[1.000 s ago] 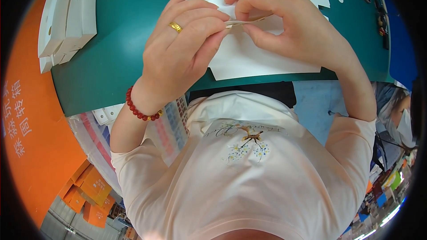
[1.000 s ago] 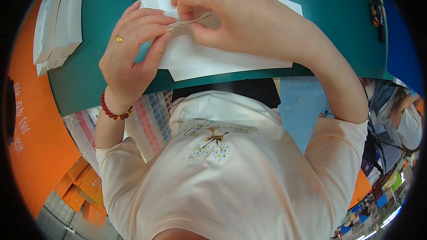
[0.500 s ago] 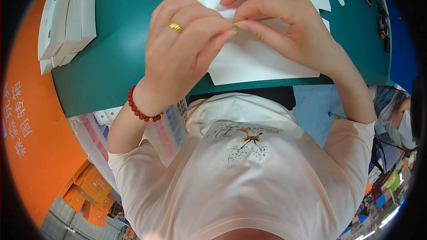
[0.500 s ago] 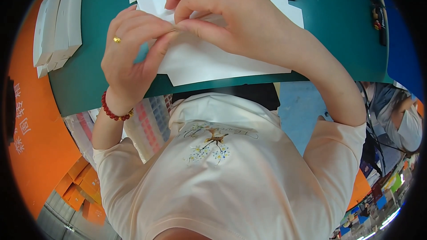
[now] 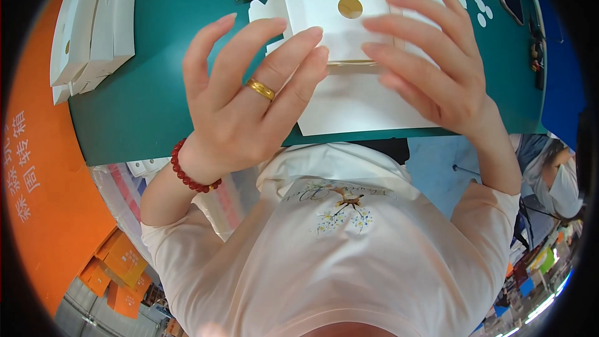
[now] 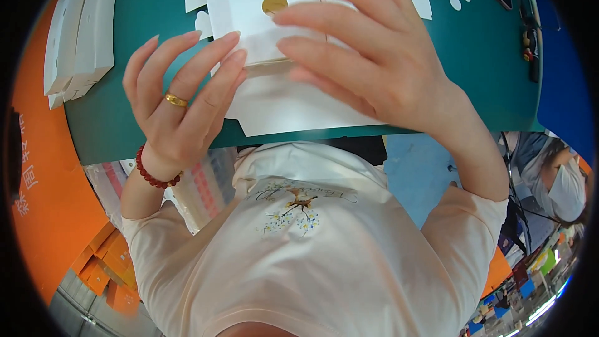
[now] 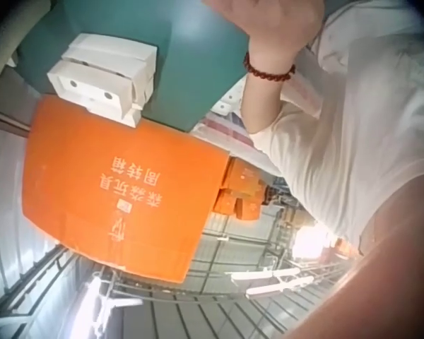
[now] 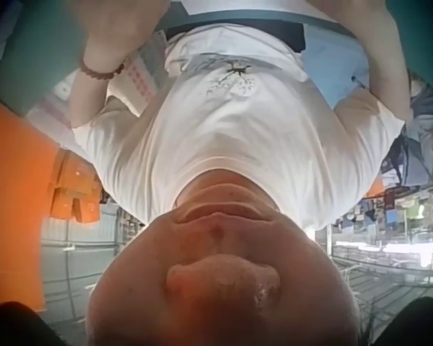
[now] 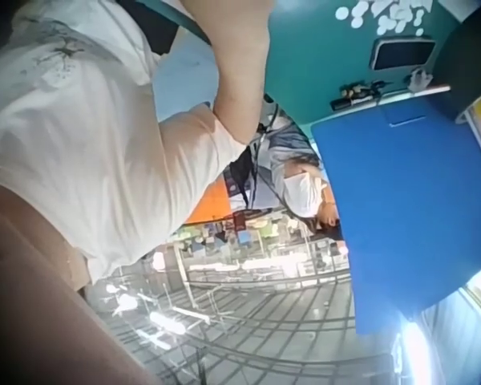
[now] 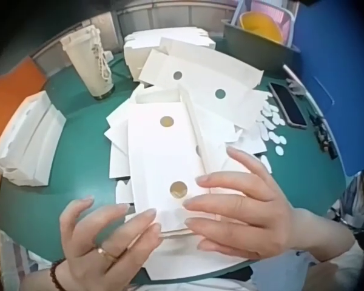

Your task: Folding and assembling white cardboard boxes on a workbench.

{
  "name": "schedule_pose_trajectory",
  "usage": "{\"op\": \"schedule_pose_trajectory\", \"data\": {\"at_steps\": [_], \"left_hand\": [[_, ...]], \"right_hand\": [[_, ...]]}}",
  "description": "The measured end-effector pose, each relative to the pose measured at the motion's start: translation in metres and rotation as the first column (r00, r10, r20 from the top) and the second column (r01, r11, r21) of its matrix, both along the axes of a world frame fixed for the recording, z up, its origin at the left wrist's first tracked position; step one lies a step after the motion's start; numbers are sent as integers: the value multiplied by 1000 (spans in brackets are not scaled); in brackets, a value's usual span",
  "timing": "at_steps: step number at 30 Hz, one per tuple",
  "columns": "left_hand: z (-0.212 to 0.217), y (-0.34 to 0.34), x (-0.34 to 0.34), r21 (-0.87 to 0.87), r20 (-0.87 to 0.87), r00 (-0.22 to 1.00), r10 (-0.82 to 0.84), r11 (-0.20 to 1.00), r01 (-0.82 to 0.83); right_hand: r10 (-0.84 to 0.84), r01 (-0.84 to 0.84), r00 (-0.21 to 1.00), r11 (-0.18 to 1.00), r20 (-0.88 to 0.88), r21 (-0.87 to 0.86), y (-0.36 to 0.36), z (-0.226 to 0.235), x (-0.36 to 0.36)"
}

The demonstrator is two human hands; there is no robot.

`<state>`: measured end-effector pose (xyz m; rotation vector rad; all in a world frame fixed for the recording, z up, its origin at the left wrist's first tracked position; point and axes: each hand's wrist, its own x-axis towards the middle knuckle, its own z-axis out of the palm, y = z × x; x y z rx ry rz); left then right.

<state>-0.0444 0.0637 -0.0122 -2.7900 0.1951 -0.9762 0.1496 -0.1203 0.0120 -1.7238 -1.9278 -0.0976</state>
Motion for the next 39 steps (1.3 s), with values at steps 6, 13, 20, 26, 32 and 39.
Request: {"op": "schedule_pose_trajectory", "data": {"at_steps": [6,13,20,26,32,39], "left_hand": [[4,-4,-1,28,-43,998,-44,999,45],[3,-4,-4,-221,-14,992,-127,968,120],[3,-1,1,-295,-30,985,-171,943,155],[2,-8,7,-89,59,990,-132,987,137],[8,-11,9,-510,-104,983,-153,857,79],[31,-11,-5,-360,-54,976,-210,916,177]], "right_hand": [[66,-91,975,990,212,108,0,-15,-3],[47,-47,999,998,3,40,3,1,-7],[14,-10,992,999,-125,30,14,-4,-13],[37,-30,986,998,-164,47,12,-8,-9],[-48,53,996,996,-70,68,8,-3,-12],[-28,37,997,991,72,-132,-21,14,26]]}}
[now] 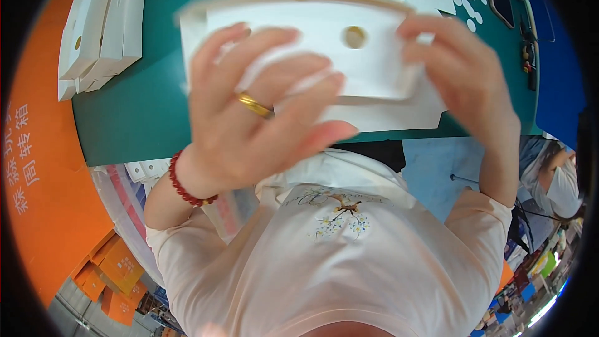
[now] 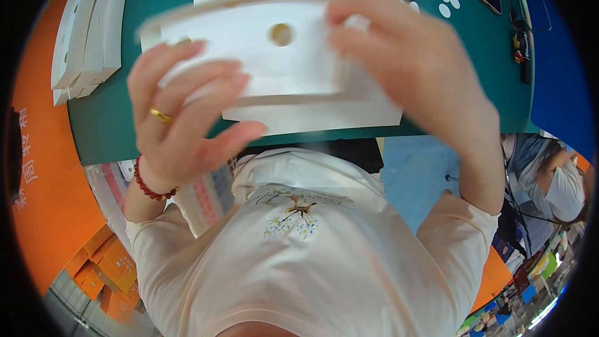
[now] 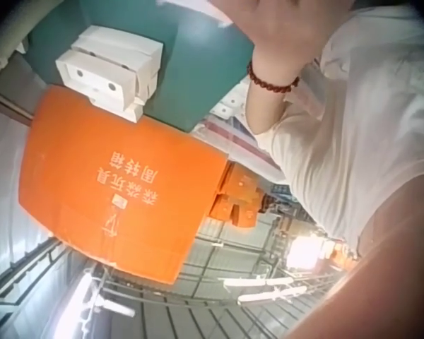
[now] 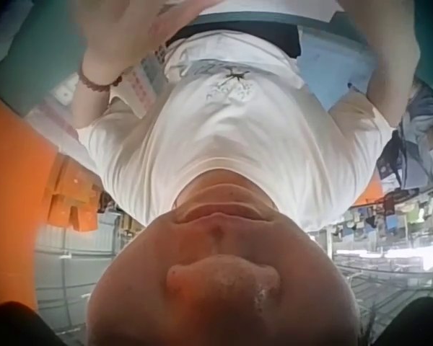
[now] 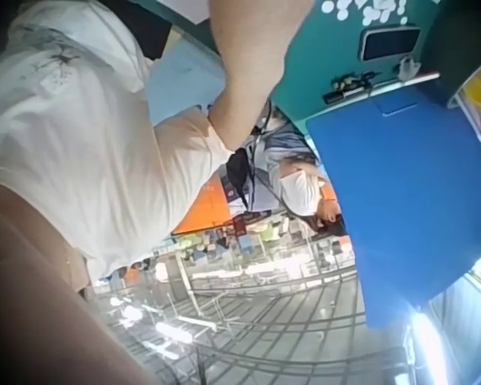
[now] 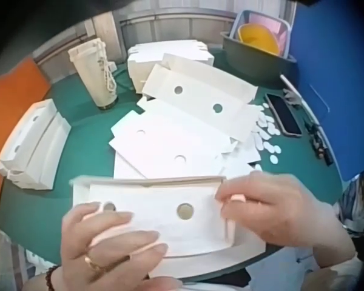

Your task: Folding and assembling white cardboard boxes on a workbench.

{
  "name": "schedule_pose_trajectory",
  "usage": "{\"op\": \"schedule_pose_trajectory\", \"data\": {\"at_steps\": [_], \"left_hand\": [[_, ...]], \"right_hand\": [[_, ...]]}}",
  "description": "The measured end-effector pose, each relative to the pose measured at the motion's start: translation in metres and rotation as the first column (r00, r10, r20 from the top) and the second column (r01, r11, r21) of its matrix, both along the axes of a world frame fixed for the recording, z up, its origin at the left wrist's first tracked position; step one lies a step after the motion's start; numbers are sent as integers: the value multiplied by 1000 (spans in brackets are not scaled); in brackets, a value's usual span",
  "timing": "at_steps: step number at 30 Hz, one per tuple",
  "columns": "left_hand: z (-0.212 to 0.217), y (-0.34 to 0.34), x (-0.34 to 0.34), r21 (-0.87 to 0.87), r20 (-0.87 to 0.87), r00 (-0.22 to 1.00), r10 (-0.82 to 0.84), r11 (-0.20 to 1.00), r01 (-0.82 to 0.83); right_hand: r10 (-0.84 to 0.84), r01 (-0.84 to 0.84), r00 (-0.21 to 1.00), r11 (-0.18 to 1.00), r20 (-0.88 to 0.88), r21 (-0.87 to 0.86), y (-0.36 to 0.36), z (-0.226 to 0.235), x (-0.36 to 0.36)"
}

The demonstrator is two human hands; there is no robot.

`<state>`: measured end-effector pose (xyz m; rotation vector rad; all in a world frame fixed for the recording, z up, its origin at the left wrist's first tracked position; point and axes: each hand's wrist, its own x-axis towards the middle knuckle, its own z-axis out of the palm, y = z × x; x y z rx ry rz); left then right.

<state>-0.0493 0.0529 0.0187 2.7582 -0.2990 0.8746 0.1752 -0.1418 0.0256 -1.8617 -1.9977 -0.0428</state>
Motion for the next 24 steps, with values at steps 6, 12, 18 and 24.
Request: {"op": "schedule_pose_trajectory", "data": {"at_steps": [6,12,18,24], "left_hand": [[-8,17,-9,-36,-252,965,71,996,-82],[6,9,-21,-444,-340,940,-4,882,-157],[0,12,-13,-389,-306,933,-188,920,58],[-18,15,9,5,-192,963,-188,981,192]], "right_hand": [[-211,167,952,965,220,202,0,-4,30],[-200,219,965,971,-170,101,6,1,-23],[-193,202,975,976,-106,80,8,-8,-8],[-148,141,988,983,52,115,7,-7,3]]}}
